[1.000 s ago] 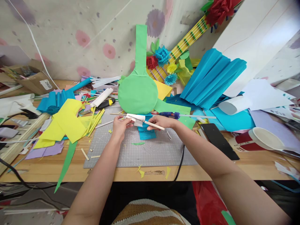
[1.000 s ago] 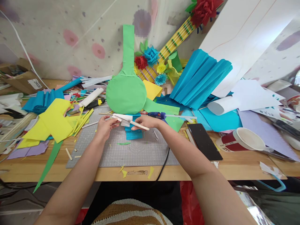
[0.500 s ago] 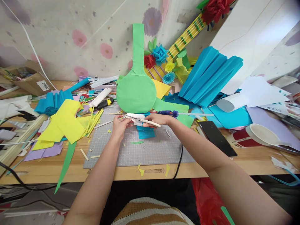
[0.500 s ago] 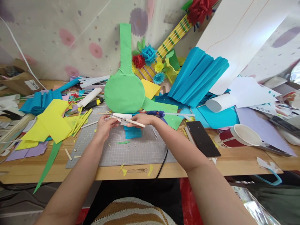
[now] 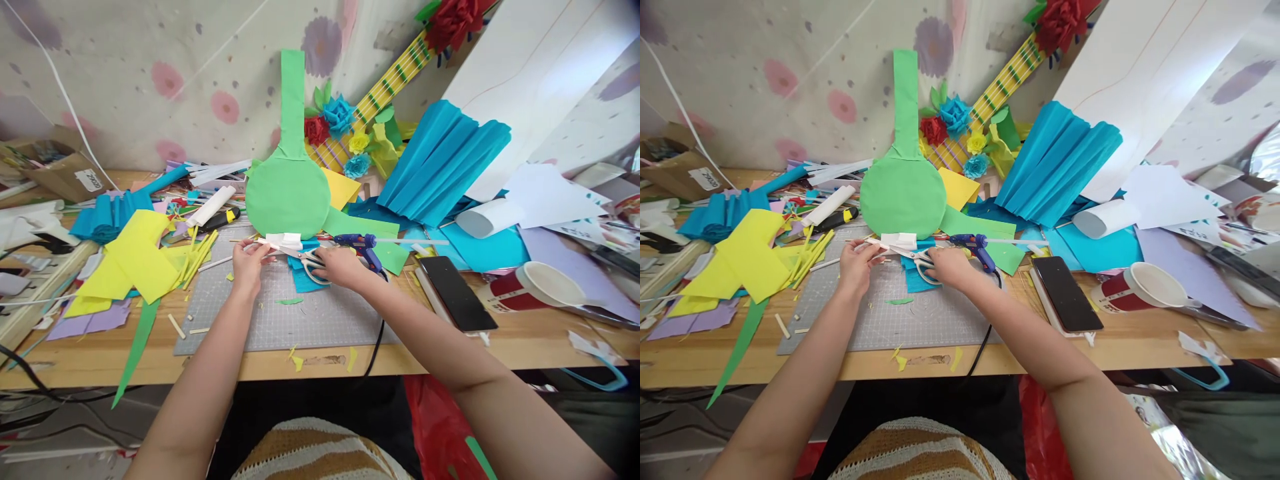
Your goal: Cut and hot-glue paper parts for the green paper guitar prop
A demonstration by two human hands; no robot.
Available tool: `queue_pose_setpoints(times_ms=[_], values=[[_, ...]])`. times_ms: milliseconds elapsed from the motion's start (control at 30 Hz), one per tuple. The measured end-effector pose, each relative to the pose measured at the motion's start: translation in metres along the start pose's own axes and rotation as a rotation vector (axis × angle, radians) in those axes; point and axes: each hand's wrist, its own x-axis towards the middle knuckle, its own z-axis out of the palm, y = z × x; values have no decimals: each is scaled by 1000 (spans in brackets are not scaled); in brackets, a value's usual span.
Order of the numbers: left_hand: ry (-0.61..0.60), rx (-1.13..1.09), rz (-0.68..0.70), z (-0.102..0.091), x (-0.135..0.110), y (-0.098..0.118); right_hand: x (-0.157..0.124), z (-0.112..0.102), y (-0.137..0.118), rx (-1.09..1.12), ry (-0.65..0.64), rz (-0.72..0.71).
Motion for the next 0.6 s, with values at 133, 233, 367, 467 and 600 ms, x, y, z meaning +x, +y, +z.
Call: queue_pose_setpoints(times_ms=[133, 233, 367, 467, 600], values=[[-69, 30, -37, 5, -6, -7, -15, 2, 6, 89, 182, -99], [-90, 46, -49, 8, -11, -9, -37, 7, 21, 224, 316, -19], [-147, 74, -73, 11, -15, -13, -63, 19, 54, 269, 344, 467], [-202, 124, -102, 13, -16, -17, -59, 27, 78, 271, 540, 517], [-202, 205, -82, 13, -17, -20, -32, 26, 92, 500, 430, 421]])
